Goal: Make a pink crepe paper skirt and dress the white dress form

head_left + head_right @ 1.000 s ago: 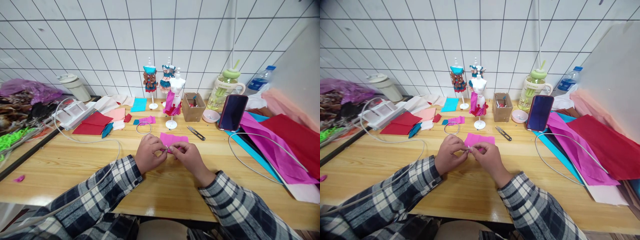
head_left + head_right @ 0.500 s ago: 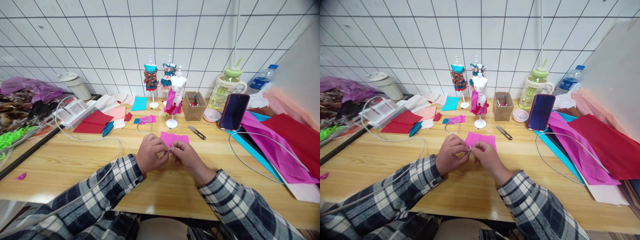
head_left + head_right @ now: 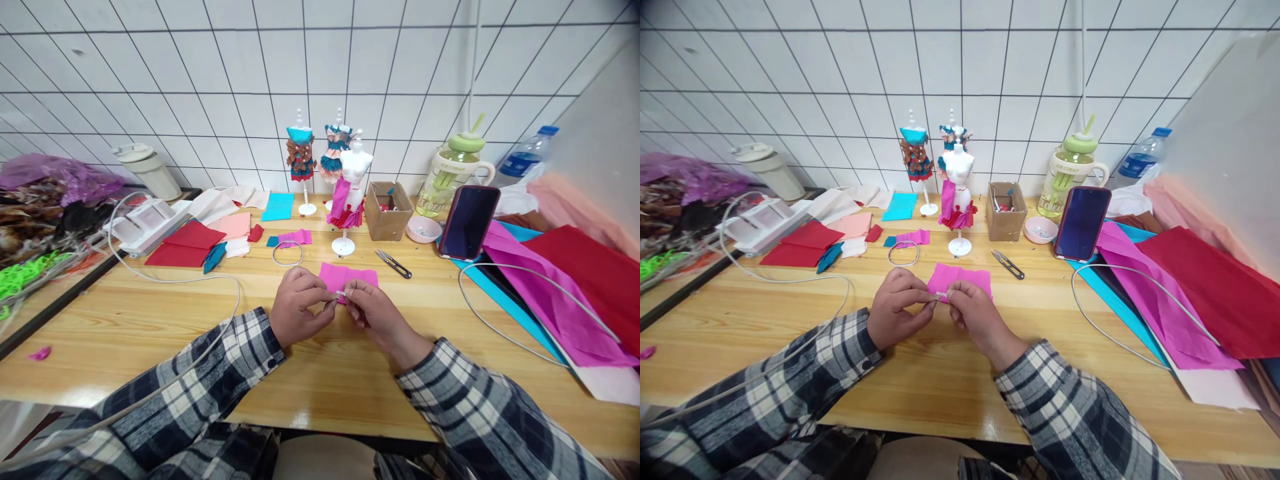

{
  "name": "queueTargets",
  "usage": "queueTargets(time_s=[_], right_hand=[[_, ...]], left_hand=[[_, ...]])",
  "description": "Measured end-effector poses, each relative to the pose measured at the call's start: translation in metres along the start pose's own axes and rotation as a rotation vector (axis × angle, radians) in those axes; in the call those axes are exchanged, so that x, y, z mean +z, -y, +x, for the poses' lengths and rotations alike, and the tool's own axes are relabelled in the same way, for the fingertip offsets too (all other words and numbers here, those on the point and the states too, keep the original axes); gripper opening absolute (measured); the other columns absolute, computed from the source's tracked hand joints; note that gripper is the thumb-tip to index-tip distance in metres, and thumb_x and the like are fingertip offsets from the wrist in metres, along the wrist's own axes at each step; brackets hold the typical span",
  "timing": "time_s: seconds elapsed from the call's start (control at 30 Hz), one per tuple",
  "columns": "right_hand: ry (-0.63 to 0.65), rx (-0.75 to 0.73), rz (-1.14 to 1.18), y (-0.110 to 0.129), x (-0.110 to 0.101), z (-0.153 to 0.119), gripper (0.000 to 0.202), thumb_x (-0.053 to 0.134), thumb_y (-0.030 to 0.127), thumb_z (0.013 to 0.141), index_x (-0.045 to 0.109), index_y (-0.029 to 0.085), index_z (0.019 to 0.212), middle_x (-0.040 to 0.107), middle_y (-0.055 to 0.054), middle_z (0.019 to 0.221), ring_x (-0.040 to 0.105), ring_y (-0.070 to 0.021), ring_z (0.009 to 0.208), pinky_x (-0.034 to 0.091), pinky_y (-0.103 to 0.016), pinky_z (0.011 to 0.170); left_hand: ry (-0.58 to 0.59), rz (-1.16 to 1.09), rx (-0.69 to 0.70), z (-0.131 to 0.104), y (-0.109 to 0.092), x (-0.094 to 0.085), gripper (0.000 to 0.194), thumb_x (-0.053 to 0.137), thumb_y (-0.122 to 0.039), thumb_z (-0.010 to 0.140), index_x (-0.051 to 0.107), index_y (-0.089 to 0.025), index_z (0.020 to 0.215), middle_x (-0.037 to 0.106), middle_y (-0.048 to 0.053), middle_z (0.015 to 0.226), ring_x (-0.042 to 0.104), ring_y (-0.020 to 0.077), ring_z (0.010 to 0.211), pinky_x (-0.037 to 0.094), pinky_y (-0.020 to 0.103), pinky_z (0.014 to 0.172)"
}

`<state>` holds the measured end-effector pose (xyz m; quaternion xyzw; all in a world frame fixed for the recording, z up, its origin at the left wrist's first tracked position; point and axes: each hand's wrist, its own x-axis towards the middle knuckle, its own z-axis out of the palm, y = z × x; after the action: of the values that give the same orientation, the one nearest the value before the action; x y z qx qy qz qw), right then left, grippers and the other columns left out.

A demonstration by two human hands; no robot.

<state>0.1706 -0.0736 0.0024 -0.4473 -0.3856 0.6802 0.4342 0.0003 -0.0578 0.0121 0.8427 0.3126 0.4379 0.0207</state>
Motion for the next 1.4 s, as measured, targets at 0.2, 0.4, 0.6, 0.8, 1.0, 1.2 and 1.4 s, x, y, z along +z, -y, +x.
queueTargets(time_s=[0.2,0.4,0.6,0.8,1.0,1.2,1.4], right_hand=[[-0.041,-0.023,0.126,0.002,-0.005,0.0,0.022,0.068,0.034,0.068,0.052,0.02,0.073,0.06,0.005,0.062,0.042,-0.0054,0.043,0.026,-0.015,0.034],[-0.118,-0.132,0.245,0.017,-0.022,0.006,0.031,0.076,0.032,0.065,0.048,0.02,0.07,0.069,0.0,0.081,0.058,-0.0064,0.054,0.045,-0.014,0.044],[-0.195,-0.322,-0.119,0.039,-0.037,0.012,0.034,0.077,0.04,0.068,0.063,0.022,0.094,0.069,-0.002,0.091,0.064,-0.0134,0.069,0.053,-0.021,0.047],[0.138,-0.108,-0.27,0.024,-0.024,0.008,0.049,0.073,0.048,0.072,0.067,0.024,0.114,0.068,-0.009,0.114,0.066,-0.0176,0.076,0.053,-0.023,0.047],[-0.008,-0.064,-0.194,0.009,-0.025,0.017,0.034,0.084,0.043,0.059,0.072,0.019,0.08,0.07,-0.002,0.071,0.058,-0.0112,0.054,0.05,-0.023,0.047],[-0.122,-0.17,-0.29,0.025,-0.035,0.022,0.035,0.082,0.044,0.059,0.073,0.019,0.081,0.069,-0.002,0.07,0.056,-0.0113,0.051,0.048,-0.024,0.046],[-0.568,-0.599,-0.789,0.072,-0.071,0.066,0.036,0.06,0.04,0.081,0.074,0.021,0.108,0.071,-0.006,0.082,0.058,-0.0167,0.061,0.049,-0.032,0.06]], left_hand=[[0.015,-0.022,0.0,0.001,0.0,-0.002,0.006,0.064,-0.019,0.079,0.068,-0.021,0.075,0.068,0.0,0.071,0.057,0.0136,0.069,0.042,0.033,0.072],[0.106,-0.092,-0.017,0.0,0.005,0.002,0.009,0.062,-0.022,0.084,0.07,-0.022,0.082,0.07,0.002,0.077,0.056,0.0155,0.076,0.044,0.034,0.076],[0.126,-0.183,-0.014,0.0,0.015,0.005,0.014,0.058,-0.017,0.087,0.07,-0.022,0.092,0.072,0.003,0.086,0.058,0.016,0.083,0.044,0.035,0.082],[0.084,-0.219,-0.024,-0.002,0.018,0.0,0.015,0.058,-0.015,0.085,0.07,-0.021,0.091,0.071,0.003,0.082,0.057,0.0163,0.08,0.043,0.035,0.079],[0.08,-0.247,-0.049,-0.005,0.02,0.003,0.016,0.059,-0.015,0.085,0.071,-0.022,0.092,0.07,0.003,0.08,0.057,0.0163,0.079,0.042,0.034,0.078],[0.053,-0.277,-0.104,-0.007,0.022,0.004,0.018,0.055,-0.016,0.086,0.072,-0.022,0.088,0.07,0.003,0.079,0.059,0.0163,0.078,0.044,0.034,0.077],[0.039,-0.289,-0.117,-0.007,0.022,0.004,0.018,0.055,-0.016,0.086,0.072,-0.021,0.088,0.071,0.004,0.08,0.059,0.0171,0.08,0.045,0.035,0.078]])
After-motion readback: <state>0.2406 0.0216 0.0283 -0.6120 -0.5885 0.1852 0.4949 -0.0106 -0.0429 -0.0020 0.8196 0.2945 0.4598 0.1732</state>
